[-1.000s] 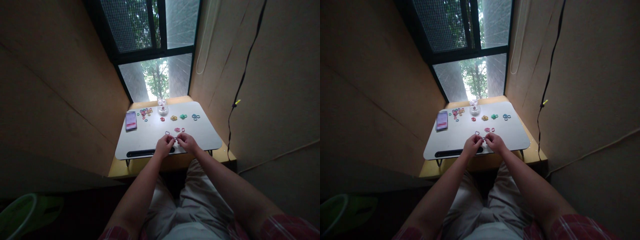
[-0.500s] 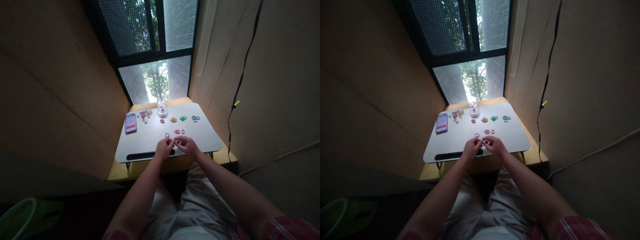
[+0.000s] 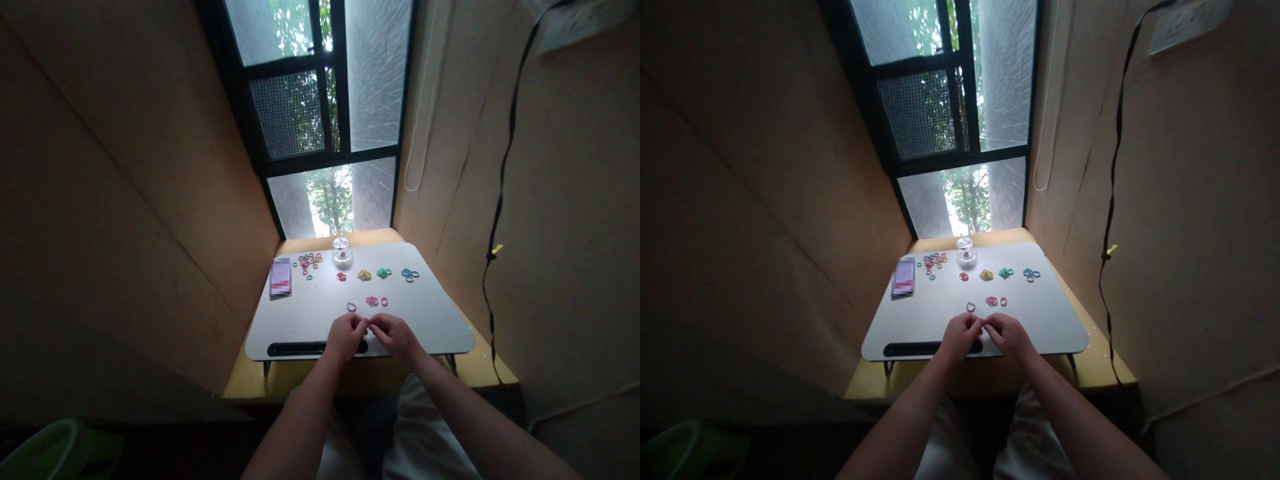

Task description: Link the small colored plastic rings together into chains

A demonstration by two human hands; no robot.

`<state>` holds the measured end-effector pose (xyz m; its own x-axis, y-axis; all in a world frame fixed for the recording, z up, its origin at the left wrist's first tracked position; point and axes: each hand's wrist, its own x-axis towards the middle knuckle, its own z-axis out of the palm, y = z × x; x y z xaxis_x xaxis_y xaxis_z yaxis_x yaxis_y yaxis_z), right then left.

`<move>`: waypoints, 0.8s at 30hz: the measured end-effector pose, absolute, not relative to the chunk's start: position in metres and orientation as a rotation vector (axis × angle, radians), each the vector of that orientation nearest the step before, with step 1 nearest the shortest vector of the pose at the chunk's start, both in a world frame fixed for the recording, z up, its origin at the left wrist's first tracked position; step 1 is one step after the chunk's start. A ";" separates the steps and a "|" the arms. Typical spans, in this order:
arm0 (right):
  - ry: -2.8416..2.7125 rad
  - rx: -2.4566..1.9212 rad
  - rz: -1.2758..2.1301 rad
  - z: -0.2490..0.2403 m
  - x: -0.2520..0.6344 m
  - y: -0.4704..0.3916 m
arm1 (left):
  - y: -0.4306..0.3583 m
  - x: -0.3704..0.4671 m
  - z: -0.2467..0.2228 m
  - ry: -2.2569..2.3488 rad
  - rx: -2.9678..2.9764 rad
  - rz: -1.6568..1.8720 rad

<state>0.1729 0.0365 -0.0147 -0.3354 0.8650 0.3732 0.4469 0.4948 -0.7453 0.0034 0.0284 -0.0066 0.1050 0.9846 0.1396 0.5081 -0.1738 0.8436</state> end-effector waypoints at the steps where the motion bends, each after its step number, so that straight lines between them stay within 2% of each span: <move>1: -1.967 -1.089 0.676 -0.015 0.173 0.037 | 0.028 0.004 -0.006 1.464 1.766 0.985; 24: -2.002 -1.108 0.673 -0.020 0.173 0.035 | 0.020 0.004 -0.006 1.485 1.781 1.030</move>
<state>0.1731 0.0346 -0.0201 -0.3543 0.8672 0.3499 0.4798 0.4897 -0.7280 0.0036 0.0200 -0.0056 0.0752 0.9794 0.1874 0.5183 -0.1989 0.8317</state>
